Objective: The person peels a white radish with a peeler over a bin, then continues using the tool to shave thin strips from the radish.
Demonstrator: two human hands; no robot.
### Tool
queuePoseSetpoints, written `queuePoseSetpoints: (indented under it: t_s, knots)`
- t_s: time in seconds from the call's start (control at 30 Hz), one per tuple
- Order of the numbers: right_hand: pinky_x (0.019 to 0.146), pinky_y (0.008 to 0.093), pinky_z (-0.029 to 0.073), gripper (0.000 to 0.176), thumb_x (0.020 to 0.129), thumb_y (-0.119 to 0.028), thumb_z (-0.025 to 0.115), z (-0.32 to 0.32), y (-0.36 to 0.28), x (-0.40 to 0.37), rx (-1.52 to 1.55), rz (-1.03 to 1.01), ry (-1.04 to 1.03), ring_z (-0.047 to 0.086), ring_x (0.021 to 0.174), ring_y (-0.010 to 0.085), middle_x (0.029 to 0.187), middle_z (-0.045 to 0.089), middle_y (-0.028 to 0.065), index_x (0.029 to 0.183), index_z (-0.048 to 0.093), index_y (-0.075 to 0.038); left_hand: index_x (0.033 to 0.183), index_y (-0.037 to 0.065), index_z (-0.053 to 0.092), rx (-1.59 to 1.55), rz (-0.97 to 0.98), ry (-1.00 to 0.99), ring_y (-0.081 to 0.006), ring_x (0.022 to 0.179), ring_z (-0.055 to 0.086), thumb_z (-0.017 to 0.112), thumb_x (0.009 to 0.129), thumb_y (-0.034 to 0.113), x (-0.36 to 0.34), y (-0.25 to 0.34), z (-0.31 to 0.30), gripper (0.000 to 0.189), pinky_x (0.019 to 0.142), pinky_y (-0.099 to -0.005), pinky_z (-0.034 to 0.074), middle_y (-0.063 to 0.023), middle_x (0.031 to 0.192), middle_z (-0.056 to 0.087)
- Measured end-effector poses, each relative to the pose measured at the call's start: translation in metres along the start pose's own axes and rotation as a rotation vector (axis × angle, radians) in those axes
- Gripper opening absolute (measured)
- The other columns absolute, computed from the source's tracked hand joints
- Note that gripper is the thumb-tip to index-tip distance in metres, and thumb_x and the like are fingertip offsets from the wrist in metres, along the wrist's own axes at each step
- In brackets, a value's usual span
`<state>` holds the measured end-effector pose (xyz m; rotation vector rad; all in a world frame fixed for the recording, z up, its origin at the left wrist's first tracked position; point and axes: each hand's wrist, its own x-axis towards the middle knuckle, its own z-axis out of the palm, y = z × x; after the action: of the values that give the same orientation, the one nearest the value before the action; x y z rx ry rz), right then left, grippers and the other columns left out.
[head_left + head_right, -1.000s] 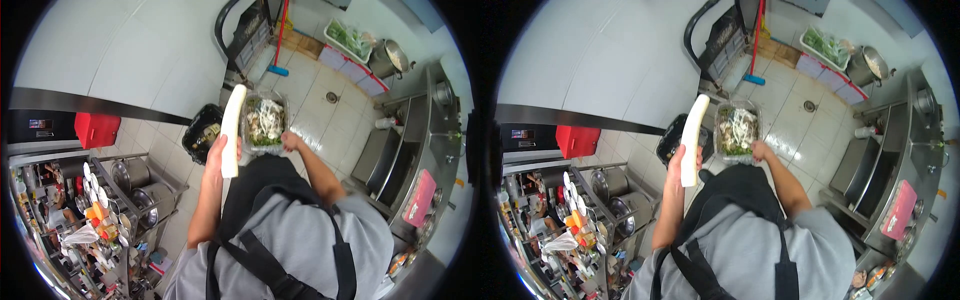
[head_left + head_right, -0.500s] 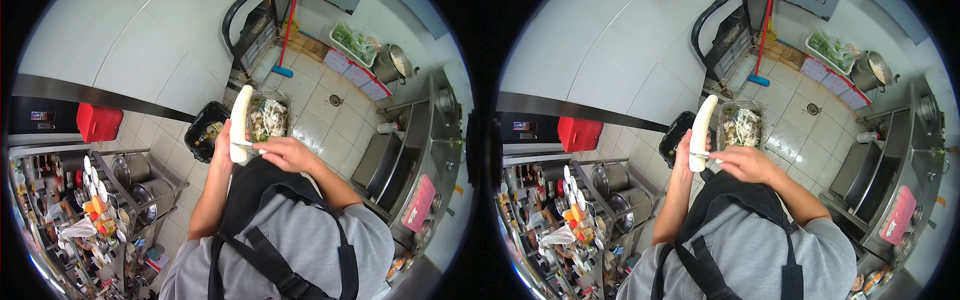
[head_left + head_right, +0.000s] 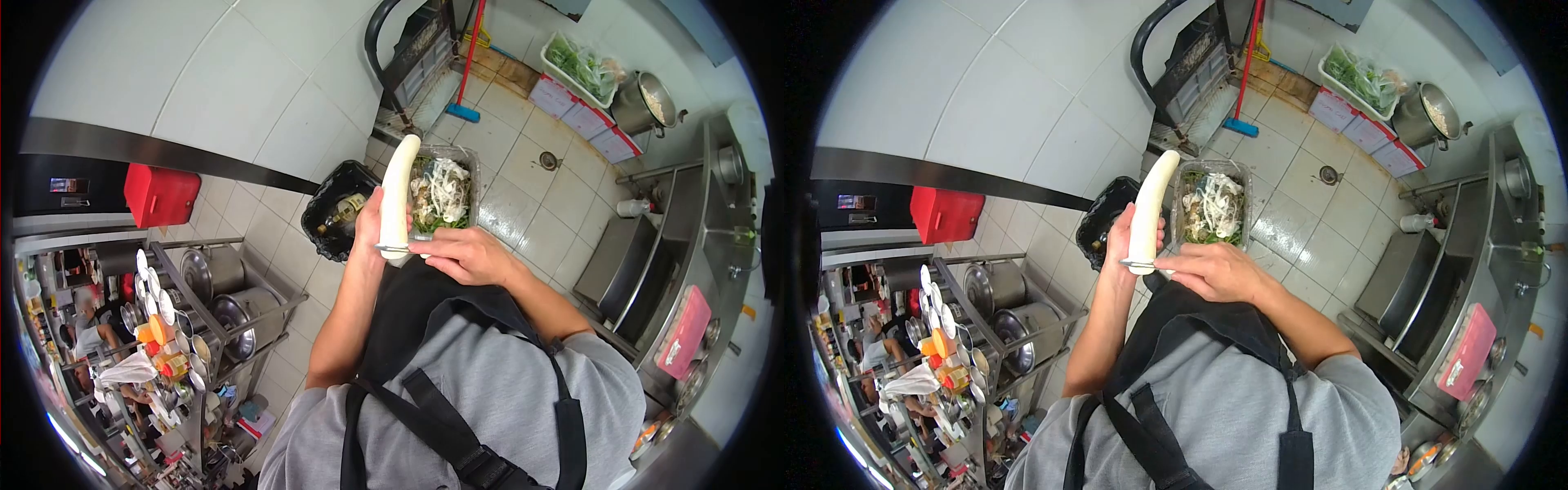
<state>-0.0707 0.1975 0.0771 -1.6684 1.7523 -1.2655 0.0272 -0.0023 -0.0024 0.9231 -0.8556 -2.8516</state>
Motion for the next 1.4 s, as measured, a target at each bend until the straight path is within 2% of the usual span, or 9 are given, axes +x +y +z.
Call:
queuePoseSetpoints:
  t_s: [0.33,0.47,0.6,0.77,0.87,0.93,0.97,1.1,1.4]
  knots:
    - [0.056,0.0373,0.046,0.03,0.084,-0.009,0.061,0.02,0.004,0.01,0.178,-0.083,0.017,0.057,0.06,0.027,0.071,0.056,0.0097,0.113,0.064,-0.011,0.118,-0.002,0.048,-0.026,0.065,-0.096,-0.0186,0.066,0.059,0.044,0.093,0.049,-0.023,0.016,0.005,0.057,0.055,-0.0295,0.053,-0.0115,0.085,0.057]
    - [0.057,0.0369,0.047,0.03,0.084,-0.008,0.061,0.023,0.037,0.02,0.134,-0.043,0.194,0.058,0.062,0.0276,0.07,0.056,0.0112,0.113,0.064,-0.009,0.109,-0.004,0.054,0.087,0.045,0.064,-0.0197,0.061,0.06,0.039,0.096,0.046,-0.041,0.008,0.018,0.053,0.051,-0.0303,0.053,-0.0129,0.082,0.06]
    - [0.068,0.0365,0.049,0.029,0.086,-0.009,0.058,0.017,0.082,0.034,0.099,-0.007,0.257,0.063,0.075,0.029,0.086,0.065,0.0144,0.113,0.063,-0.007,0.11,-0.002,0.051,0.03,0.046,0.032,-0.0182,0.059,0.057,0.039,0.095,0.047,-0.051,-0.003,0.026,0.052,0.048,-0.0278,0.05,-0.0113,0.081,0.057]
    - [0.071,0.0334,0.05,0.027,0.085,-0.015,0.061,0.021,0.162,0.04,0.154,0.361,0.265,0.063,0.075,0.0246,0.094,0.066,0.0159,0.11,0.064,-0.005,0.113,0.0,0.049,0.019,0.021,0.009,-0.0169,0.059,0.056,0.04,0.095,0.048,-0.058,-0.004,0.013,0.052,0.046,-0.027,0.049,-0.011,0.081,0.055]
    - [0.058,0.0303,0.049,0.034,0.086,-0.018,0.063,0.046,0.225,0.026,0.125,0.535,0.22,0.059,0.061,0.0188,0.084,0.066,0.0127,0.117,0.061,-0.005,0.114,0.0,0.049,0.04,0.017,0.005,-0.0167,0.059,0.057,0.04,0.095,0.048,-0.062,-0.005,0.018,0.052,0.046,-0.0269,0.05,-0.0112,0.081,0.056]
    - [0.045,0.0262,0.04,0.042,0.087,-0.024,0.064,0.056,0.215,0.027,0.849,0.906,0.556,0.049,0.05,0.0125,0.072,0.058,0.0067,0.123,0.053,-0.006,0.114,0.001,0.05,0.078,0.043,0.004,-0.0166,0.059,0.057,0.04,0.095,0.048,-0.058,0.0,0.021,0.052,0.046,-0.0269,0.05,-0.0111,0.082,0.056]
    - [0.04,0.0231,0.032,0.049,0.087,-0.03,0.066,0.055,0.185,0.034,1.119,0.906,0.65,0.042,0.048,0.008,0.071,0.049,0.001,0.125,0.044,-0.006,0.115,0.001,0.05,0.122,0.066,0.021,-0.0167,0.059,0.058,0.04,0.095,0.048,-0.052,0.0,0.017,0.052,0.046,-0.0269,0.05,-0.0106,0.082,0.057]
    - [0.042,0.0198,0.034,0.051,0.084,-0.027,0.07,0.054,0.094,0.048,1.352,0.857,0.63,0.043,0.054,0.0072,0.081,0.051,0.0032,0.122,0.041,-0.009,0.116,0.002,0.051,0.218,0.033,0.12,-0.0166,0.058,0.059,0.038,0.096,0.049,-0.044,-0.008,0.015,0.053,0.046,-0.0272,0.049,-0.0089,0.082,0.059]
    - [0.043,0.0188,0.036,0.056,0.082,0.003,0.063,0.044,0.097,0.042,1.682,0.733,0.622,0.047,0.057,0.007,0.083,0.052,0.0047,0.13,0.035,-0.006,0.114,0.004,0.052,0.323,0.048,0.113,-0.0166,0.058,0.059,0.037,0.095,0.05,-0.031,-0.018,0.026,0.052,0.049,-0.0275,0.049,-0.0084,0.082,0.059]
